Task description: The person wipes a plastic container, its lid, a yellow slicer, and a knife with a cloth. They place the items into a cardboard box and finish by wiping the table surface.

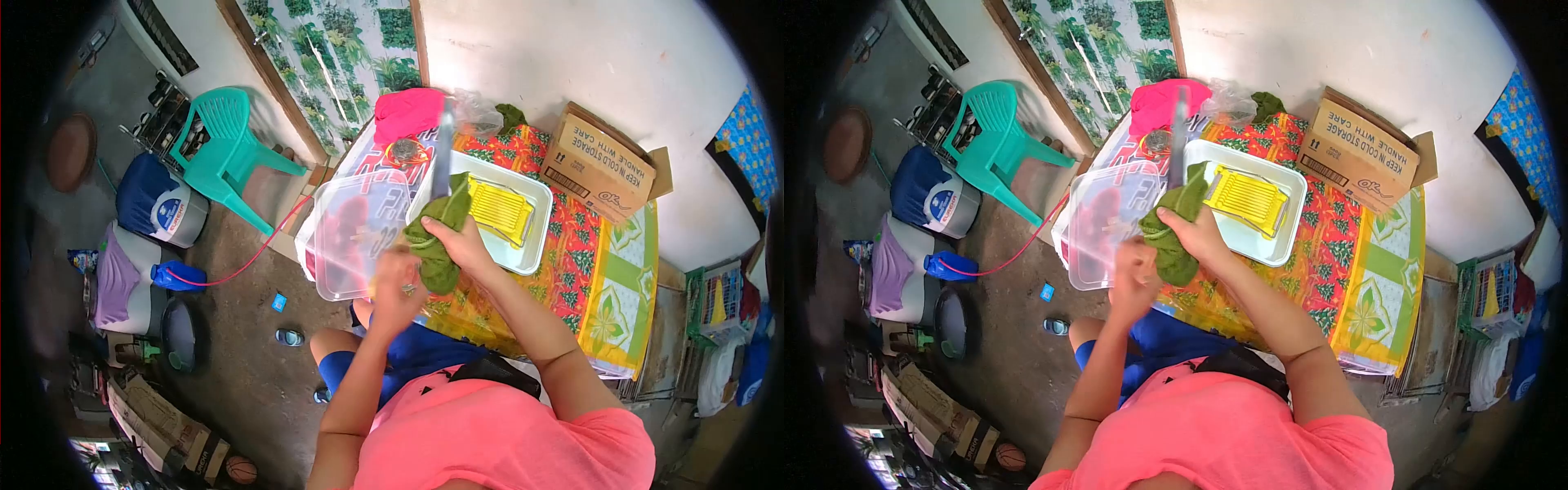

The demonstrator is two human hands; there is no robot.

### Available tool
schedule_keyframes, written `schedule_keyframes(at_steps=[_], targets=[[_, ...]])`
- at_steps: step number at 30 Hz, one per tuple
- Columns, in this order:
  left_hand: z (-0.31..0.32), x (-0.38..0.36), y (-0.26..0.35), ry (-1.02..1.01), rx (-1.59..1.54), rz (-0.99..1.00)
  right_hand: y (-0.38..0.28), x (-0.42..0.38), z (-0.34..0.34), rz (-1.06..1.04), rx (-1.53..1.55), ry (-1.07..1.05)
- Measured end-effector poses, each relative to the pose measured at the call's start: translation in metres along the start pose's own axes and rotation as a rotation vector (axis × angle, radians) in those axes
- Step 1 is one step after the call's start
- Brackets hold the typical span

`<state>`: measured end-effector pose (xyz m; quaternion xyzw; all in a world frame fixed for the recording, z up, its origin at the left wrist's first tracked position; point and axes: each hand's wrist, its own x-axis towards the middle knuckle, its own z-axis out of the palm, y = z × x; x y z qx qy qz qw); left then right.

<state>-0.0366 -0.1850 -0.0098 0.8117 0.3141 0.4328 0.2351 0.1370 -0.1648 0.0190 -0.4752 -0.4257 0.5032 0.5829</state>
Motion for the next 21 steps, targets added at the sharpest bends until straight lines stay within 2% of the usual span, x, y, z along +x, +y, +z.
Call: schedule_keyframes(at_steps=[2,4,5,7,8,9,11,12,13,15,16,18,19,21], targets=[[-0.018,0.016,-0.005,0.276,-0.381,-0.399,-0.020,-0.012,0.011,-0.059,-0.291,0.037],[-0.041,0.054,0.016,0.473,-0.666,-0.614,-0.020,-0.018,0.026,-0.170,-0.877,-0.024],[-0.046,0.066,0.019,0.491,-0.724,-0.644,-0.020,-0.022,0.033,-0.229,-1.171,-0.059],[-0.057,0.089,0.026,0.525,-0.840,-0.699,-0.026,-0.031,0.048,-0.339,-1.291,-0.094],[-0.052,0.100,0.039,0.686,-0.841,-0.745,-0.022,-0.033,0.053,-0.394,-1.328,-0.076],[-0.055,0.103,0.035,0.698,-0.937,-0.740,-0.020,-0.034,0.056,-0.446,-1.363,-0.057],[-0.065,0.104,0.025,0.720,-1.130,-0.727,-0.024,-0.034,0.050,-0.401,-1.220,-0.112],[-0.071,0.110,0.042,0.712,-1.109,-0.740,-0.025,-0.033,0.046,-0.356,-1.144,-0.140],[-0.073,0.108,0.036,0.642,-1.174,-0.701,-0.028,-0.033,0.042,-0.310,-1.069,-0.169],[-0.080,0.101,0.020,0.504,-1.300,-0.619,-0.049,-0.028,0.022,-0.081,-0.813,-0.530],[-0.077,0.104,0.022,0.456,-1.198,-0.632,-0.056,-0.028,0.010,0.038,-0.672,-0.698],[-0.077,0.102,0.018,0.354,-1.109,-0.618,-0.040,-0.024,-0.011,0.273,-0.385,-0.830],[-0.078,0.100,0.015,0.303,-1.064,-0.609,-0.032,-0.022,-0.021,0.387,-0.237,-0.889],[-0.081,0.099,0.013,0.379,-1.069,-0.617,-0.022,-0.024,-0.034,0.289,-0.173,-0.784]])
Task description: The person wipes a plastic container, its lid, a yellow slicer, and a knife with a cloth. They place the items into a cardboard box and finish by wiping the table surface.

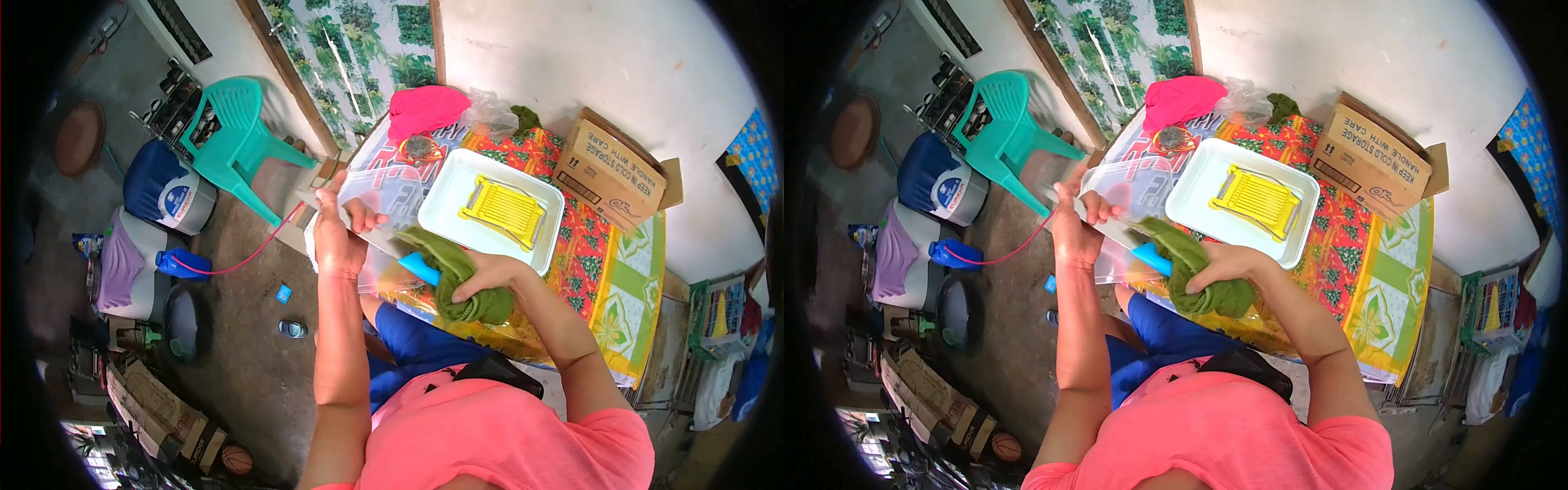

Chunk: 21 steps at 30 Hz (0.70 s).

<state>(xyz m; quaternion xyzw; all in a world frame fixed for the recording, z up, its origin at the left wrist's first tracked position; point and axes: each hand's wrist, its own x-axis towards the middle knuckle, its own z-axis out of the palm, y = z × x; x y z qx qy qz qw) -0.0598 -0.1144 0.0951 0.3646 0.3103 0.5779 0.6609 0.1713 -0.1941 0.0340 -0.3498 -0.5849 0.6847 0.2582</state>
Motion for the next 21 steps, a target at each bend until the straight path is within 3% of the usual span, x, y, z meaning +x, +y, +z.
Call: schedule_keyframes(at_steps=[2,3,6,10,14,15,18,21], targets=[[0.000,-0.001,0.004,0.106,-0.014,0.058,0.009,-0.003,0.002,-0.140,0.082,0.162],[-0.005,0.000,0.002,0.031,-0.063,0.102,0.009,-0.003,0.003,-0.097,0.232,0.127],[0.005,0.005,-0.015,0.213,-0.182,-0.040,0.013,0.003,0.013,-0.104,0.238,0.327],[0.011,-0.004,-0.039,0.101,-0.156,-0.202,0.011,0.017,0.026,-0.231,0.147,0.469],[0.013,-0.007,-0.061,0.158,-0.152,0.000,0.025,0.039,0.027,-0.185,0.239,0.685],[0.030,-0.009,-0.052,0.273,-0.089,0.001,0.024,0.044,0.031,-0.208,0.236,0.787],[0.034,-0.005,-0.061,0.285,-0.037,0.117,0.033,0.049,0.019,-0.079,-0.212,0.857],[0.029,0.009,-0.062,0.374,0.051,0.193,0.044,0.044,0.007,0.083,-0.968,0.764]])
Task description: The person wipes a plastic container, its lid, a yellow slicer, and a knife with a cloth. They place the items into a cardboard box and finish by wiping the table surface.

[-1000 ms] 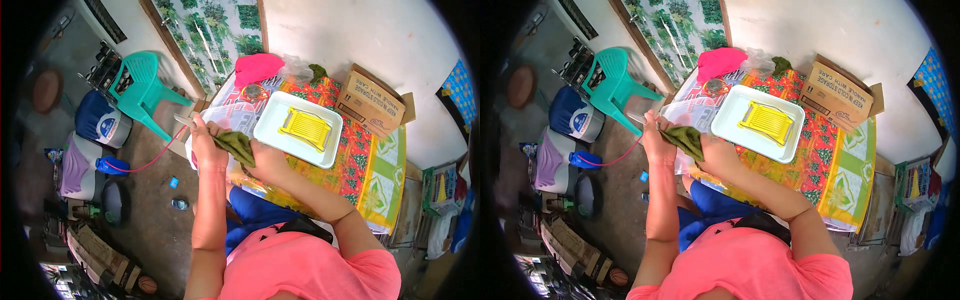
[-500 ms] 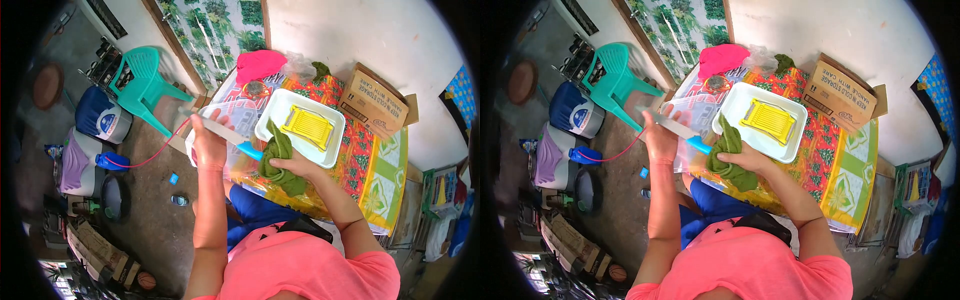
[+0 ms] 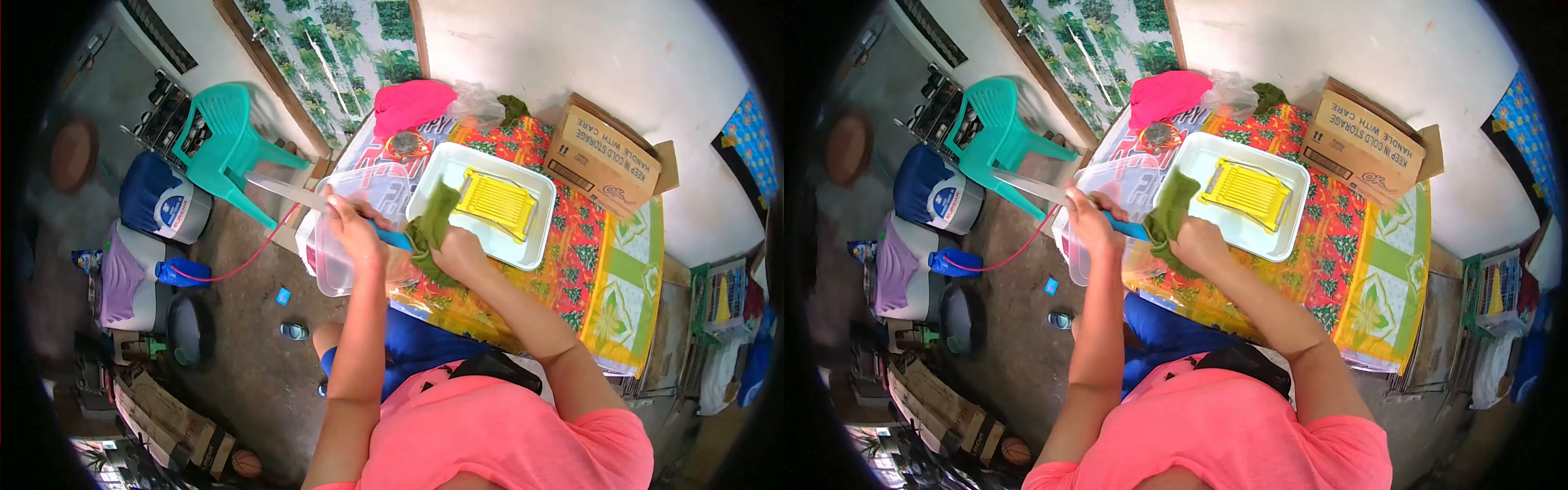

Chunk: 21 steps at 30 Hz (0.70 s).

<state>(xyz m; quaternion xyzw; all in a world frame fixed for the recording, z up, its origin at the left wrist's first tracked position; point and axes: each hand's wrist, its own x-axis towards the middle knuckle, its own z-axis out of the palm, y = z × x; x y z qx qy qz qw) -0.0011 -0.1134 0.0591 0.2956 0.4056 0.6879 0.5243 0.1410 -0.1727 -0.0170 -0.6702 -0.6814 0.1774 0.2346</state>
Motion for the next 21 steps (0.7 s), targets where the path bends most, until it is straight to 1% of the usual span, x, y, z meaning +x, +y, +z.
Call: schedule_keyframes(at_steps=[3,4,5,7,9,10,13,14,17,18,21], targets=[[-0.016,0.032,0.007,-0.054,0.354,0.086,0.030,-0.003,-0.007,-0.013,-0.074,0.161],[-0.021,0.039,0.014,-0.085,0.548,0.035,0.034,-0.001,-0.021,0.071,-0.063,0.178],[-0.032,0.052,0.007,-0.105,0.715,0.061,0.037,0.000,-0.035,0.155,-0.050,0.187],[-0.063,0.084,-0.033,-0.149,1.049,0.115,0.054,0.007,-0.051,0.235,0.017,0.275],[-0.084,0.096,-0.069,-0.192,1.208,0.158,0.079,0.013,-0.056,0.204,-0.012,0.329],[-0.083,0.096,-0.074,-0.215,1.286,0.181,0.076,0.013,-0.067,0.267,-0.009,0.292],[-0.075,0.084,-0.081,-0.169,1.469,-0.055,0.089,0.017,-0.069,0.264,0.060,0.421],[-0.070,0.083,-0.084,-0.135,1.474,-0.126,0.091,0.017,-0.069,0.291,0.029,0.398],[-0.062,0.079,-0.084,-0.126,1.533,-0.188,0.095,0.014,-0.060,0.266,-0.248,0.191],[-0.061,0.080,-0.085,-0.137,1.560,-0.194,0.092,0.014,-0.055,0.275,-0.334,0.079],[-0.061,0.084,-0.088,-0.184,1.646,-0.204,0.083,-0.002,-0.041,0.148,-0.525,0.042]])
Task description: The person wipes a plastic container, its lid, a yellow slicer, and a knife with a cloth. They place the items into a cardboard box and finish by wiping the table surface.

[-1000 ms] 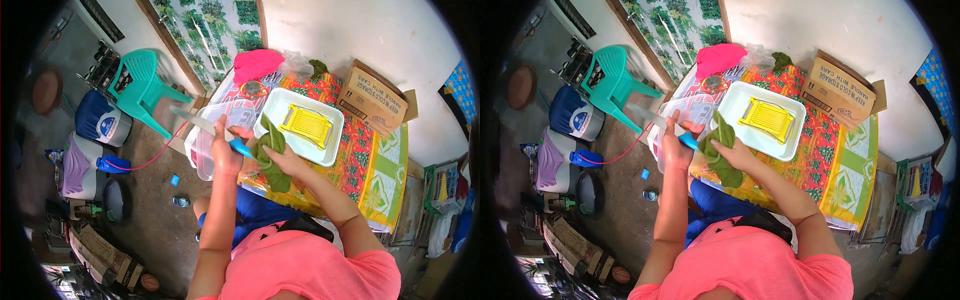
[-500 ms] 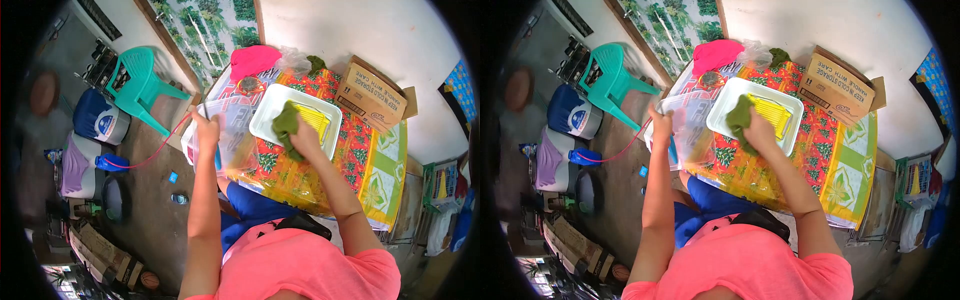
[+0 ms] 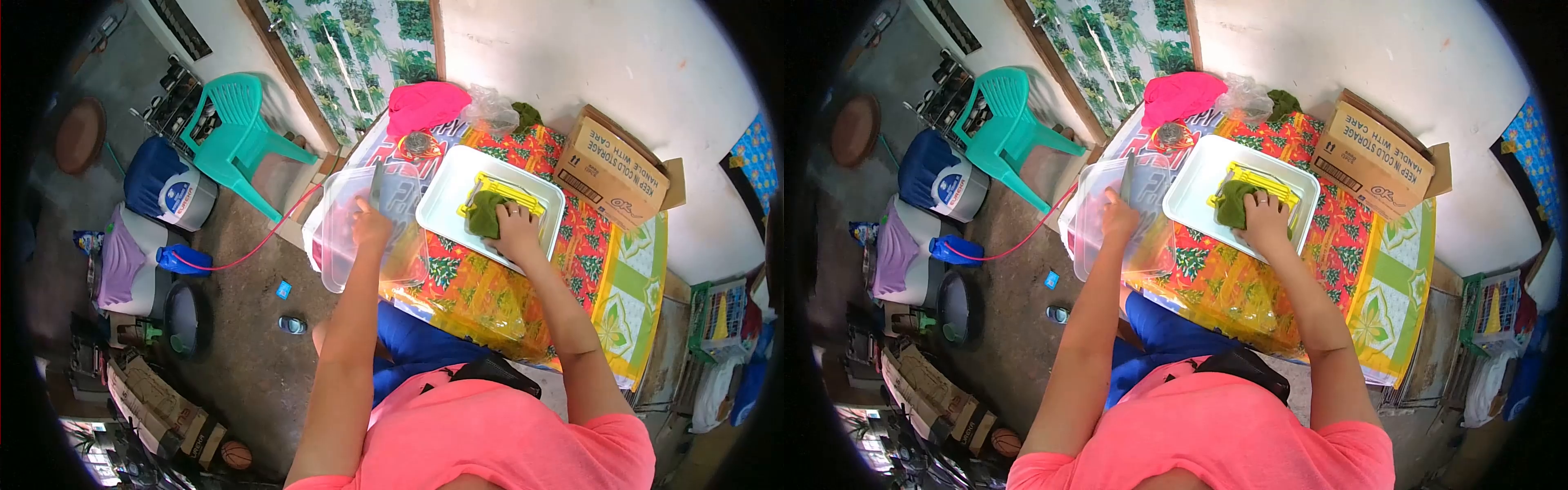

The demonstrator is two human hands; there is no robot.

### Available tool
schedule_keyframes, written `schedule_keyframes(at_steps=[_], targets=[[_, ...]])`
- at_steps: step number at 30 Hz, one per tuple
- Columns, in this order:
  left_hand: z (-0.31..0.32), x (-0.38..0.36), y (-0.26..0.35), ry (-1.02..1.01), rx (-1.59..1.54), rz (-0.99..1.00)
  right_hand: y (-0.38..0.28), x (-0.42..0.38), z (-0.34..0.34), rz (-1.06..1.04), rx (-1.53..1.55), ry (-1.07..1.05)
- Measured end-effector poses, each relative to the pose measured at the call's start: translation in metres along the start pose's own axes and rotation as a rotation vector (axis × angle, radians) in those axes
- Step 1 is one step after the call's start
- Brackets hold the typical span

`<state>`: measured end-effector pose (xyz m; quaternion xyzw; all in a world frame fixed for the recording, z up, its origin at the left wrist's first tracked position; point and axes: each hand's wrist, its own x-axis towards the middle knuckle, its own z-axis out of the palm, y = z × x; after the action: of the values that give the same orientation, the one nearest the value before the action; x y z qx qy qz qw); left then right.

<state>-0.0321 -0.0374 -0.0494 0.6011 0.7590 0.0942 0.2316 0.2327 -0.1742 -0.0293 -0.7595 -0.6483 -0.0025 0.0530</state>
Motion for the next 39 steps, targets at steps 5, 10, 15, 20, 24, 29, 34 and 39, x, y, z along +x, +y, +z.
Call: schedule_keyframes(at_steps=[5,10,15,20,24,29,34,39], targets=[[-0.007,-0.003,0.005,-0.061,0.116,0.052,0.007,0.007,0.022,-0.051,0.020,0.099],[-0.008,-0.017,0.002,0.202,0.305,0.188,0.008,-0.004,-0.016,-0.030,0.191,0.129],[0.002,-0.057,0.027,0.221,-0.309,0.641,0.030,-0.002,-0.022,0.079,0.469,0.384],[-0.001,-0.111,0.066,-0.447,-1.030,0.440,0.014,-0.019,-0.059,0.058,0.643,0.485],[-0.017,-0.116,0.078,-0.716,-1.293,0.183,0.007,-0.029,-0.061,-0.021,0.698,0.469],[-0.013,-0.082,0.083,-0.886,-1.470,0.133,-0.011,-0.047,-0.062,-0.269,0.651,0.327],[-0.026,-0.092,0.079,-0.813,-1.433,0.176,-0.015,-0.051,-0.053,-0.454,0.747,0.234],[-0.023,-0.121,0.078,-0.673,-1.594,0.420,-0.017,-0.021,-0.039,0.157,0.710,0.476]])
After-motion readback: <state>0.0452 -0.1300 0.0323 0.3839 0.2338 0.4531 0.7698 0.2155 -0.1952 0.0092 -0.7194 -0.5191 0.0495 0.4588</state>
